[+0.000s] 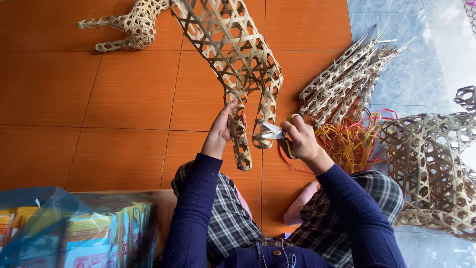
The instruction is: Weaving and assembling a bamboo animal figure using strips and scissors
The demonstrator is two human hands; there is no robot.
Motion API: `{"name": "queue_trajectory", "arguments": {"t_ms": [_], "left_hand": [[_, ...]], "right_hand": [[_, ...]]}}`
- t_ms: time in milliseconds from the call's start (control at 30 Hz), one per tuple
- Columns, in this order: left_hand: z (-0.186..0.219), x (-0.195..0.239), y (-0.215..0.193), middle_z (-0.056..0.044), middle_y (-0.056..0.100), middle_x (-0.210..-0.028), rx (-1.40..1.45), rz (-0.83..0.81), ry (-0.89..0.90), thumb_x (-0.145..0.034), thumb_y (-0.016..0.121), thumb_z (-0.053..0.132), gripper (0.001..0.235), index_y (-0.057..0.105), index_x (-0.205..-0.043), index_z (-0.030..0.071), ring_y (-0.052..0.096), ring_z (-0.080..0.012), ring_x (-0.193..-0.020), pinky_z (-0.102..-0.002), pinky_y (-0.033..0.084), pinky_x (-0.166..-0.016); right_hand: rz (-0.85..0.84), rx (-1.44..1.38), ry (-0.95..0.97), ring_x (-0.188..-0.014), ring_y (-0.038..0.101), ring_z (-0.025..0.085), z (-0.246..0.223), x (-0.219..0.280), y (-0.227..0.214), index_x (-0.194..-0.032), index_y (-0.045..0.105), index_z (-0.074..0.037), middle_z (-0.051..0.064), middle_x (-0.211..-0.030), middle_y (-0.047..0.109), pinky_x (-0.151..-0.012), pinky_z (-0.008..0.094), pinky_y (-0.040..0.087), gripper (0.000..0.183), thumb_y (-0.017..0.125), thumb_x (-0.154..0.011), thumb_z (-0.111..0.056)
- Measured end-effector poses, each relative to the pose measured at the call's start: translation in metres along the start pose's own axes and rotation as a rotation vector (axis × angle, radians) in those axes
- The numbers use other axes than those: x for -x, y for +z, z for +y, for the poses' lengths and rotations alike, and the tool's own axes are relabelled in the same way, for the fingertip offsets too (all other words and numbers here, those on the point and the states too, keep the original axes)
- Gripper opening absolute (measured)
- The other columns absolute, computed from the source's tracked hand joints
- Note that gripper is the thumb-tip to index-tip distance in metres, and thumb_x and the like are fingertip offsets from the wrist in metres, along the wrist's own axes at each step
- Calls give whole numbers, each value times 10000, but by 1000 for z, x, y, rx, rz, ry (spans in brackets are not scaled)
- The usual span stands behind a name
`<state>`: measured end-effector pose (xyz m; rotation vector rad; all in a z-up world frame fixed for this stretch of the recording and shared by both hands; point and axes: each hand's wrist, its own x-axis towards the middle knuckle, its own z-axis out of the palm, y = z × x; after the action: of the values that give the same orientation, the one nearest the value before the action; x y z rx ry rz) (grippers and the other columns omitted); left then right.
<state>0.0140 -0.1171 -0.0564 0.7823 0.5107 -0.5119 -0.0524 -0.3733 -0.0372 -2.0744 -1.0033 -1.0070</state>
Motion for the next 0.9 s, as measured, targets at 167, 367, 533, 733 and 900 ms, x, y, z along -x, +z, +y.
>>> {"name": "queue_trajectory", "arguments": {"t_ms": [167, 367, 533, 733, 900], "left_hand": [[1, 5, 3, -158, 601, -766, 55, 16, -8, -798, 781, 396, 556, 401, -1081, 106, 650, -247, -630, -428, 585, -583], [-1, 7, 6, -142, 615, -766, 73, 65, 52, -812, 757, 401, 535, 448, -1101, 75, 669, -243, -643, -417, 594, -566], [10, 13, 4, -152, 620, -769, 48, 108, 235, -809, 764, 418, 544, 445, -1126, 113, 672, -277, -647, -455, 586, -554], [27, 16, 2, -112, 647, -765, 1, 84, 418, -822, 789, 395, 574, 398, -1167, 154, 692, -240, -644, -381, 593, -561], [29, 25, 7, -155, 661, -765, -122, -150, 553, -882, 744, 310, 663, 344, -1362, 90, 690, -249, -648, -335, 592, -601]], "right_hand": [[34, 3, 120, -447, 491, 338, 3, 4, -5, -1053, 623, -89, 86, -725, 415, -477, 397, 486, 273, 648, -843, -261], [207, 1, 364, -501, 566, 338, 3, 24, 8, -993, 646, -93, 97, -684, 526, -514, 379, 488, 214, 653, -780, -88], [261, -378, 1259, -427, 539, 156, -39, 77, 43, -958, 507, -70, 87, -703, 611, -411, 254, 464, 220, 603, -1014, -261], [-544, 21, 1610, -948, 675, 446, -43, 282, 121, -992, 654, -34, 238, -916, 702, -873, 563, 530, 394, 687, -835, -394], [-519, -417, 1433, -602, 634, 247, -20, 144, 69, -916, 716, -33, 127, -655, 659, -595, 341, 516, 302, 595, -921, -310]]}}
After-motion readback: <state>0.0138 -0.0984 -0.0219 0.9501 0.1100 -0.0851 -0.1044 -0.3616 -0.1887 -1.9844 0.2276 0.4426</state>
